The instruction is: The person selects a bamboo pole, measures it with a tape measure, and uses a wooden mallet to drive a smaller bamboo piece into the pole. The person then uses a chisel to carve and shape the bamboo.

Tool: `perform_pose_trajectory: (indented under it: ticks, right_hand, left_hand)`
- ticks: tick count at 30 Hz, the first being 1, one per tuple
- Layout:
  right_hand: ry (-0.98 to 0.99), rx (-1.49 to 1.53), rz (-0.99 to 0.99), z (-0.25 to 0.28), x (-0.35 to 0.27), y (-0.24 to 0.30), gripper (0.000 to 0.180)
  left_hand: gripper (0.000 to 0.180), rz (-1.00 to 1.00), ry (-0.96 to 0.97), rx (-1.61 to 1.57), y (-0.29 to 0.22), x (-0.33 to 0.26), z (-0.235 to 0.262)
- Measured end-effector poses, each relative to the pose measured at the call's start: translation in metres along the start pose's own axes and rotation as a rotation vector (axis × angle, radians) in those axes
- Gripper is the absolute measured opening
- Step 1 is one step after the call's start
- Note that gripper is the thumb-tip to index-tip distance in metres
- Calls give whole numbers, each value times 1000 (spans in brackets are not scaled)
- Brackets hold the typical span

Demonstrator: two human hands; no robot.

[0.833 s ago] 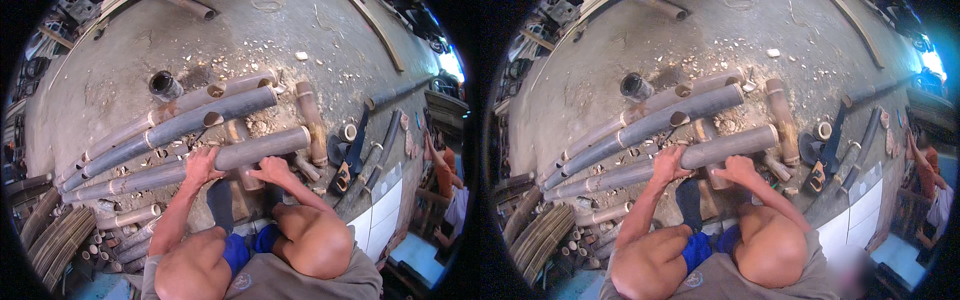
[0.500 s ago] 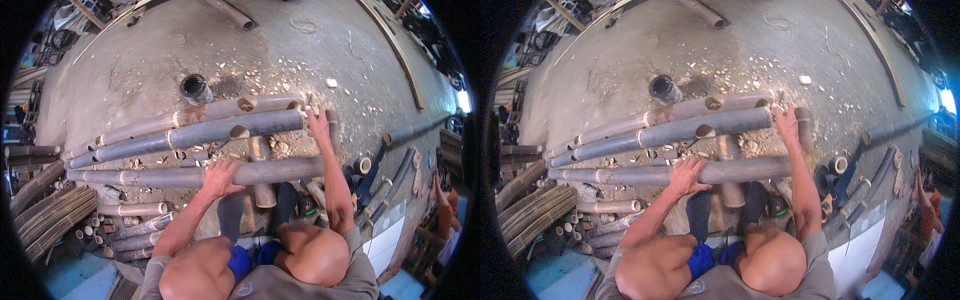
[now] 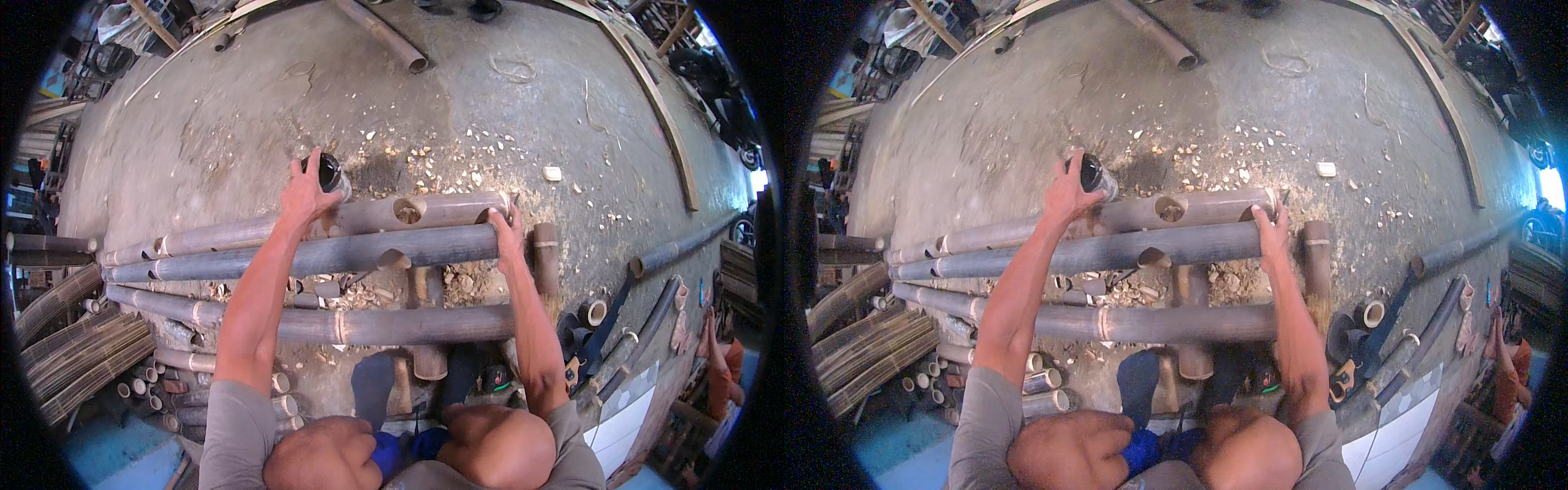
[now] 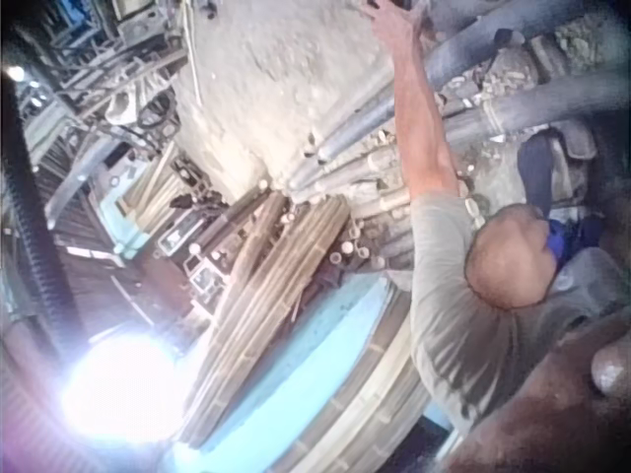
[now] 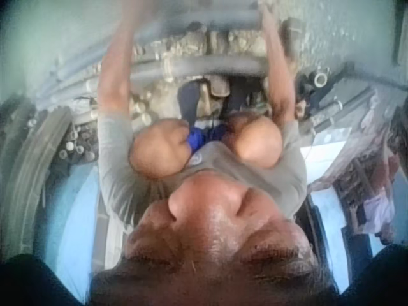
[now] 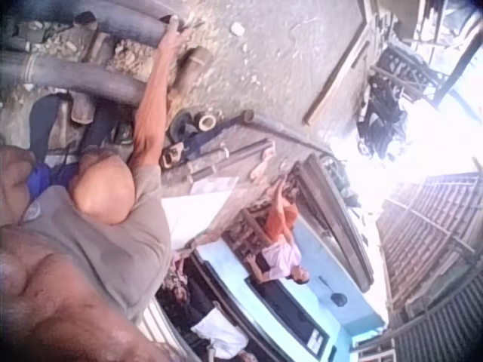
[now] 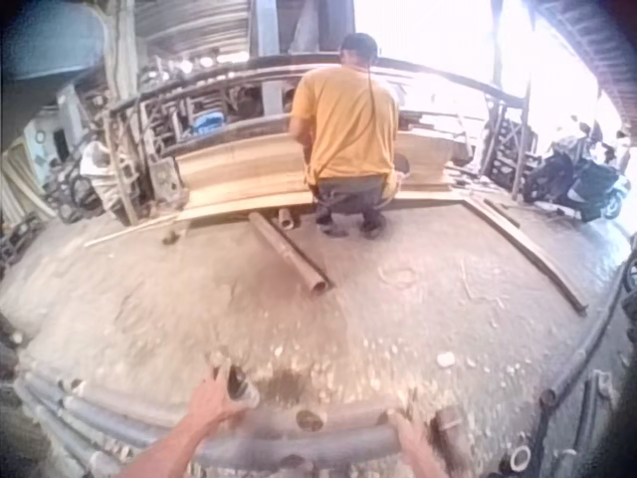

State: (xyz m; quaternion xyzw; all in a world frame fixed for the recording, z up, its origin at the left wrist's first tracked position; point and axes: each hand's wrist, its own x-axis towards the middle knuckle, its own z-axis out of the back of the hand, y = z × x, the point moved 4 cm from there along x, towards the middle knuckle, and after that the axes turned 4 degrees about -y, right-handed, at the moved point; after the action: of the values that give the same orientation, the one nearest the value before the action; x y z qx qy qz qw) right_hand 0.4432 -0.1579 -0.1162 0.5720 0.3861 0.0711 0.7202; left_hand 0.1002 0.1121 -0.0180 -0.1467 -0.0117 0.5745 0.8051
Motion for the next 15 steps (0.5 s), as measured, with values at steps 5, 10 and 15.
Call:
perform_pose_trajectory:
  ticks: [5,10,15]
  right_hand:
    - [-94,41,42,-4,13,-12,68]
    - [-30,62,37,-22,60,2,55]
    - [88,33,69,-65,115,49,51]
  left_hand:
    - [106,-36,-91,-86,20,22,-2]
    - [99,-37,-218,-53,14,43,42]
    - [96,5,-263,15,6,44,94]
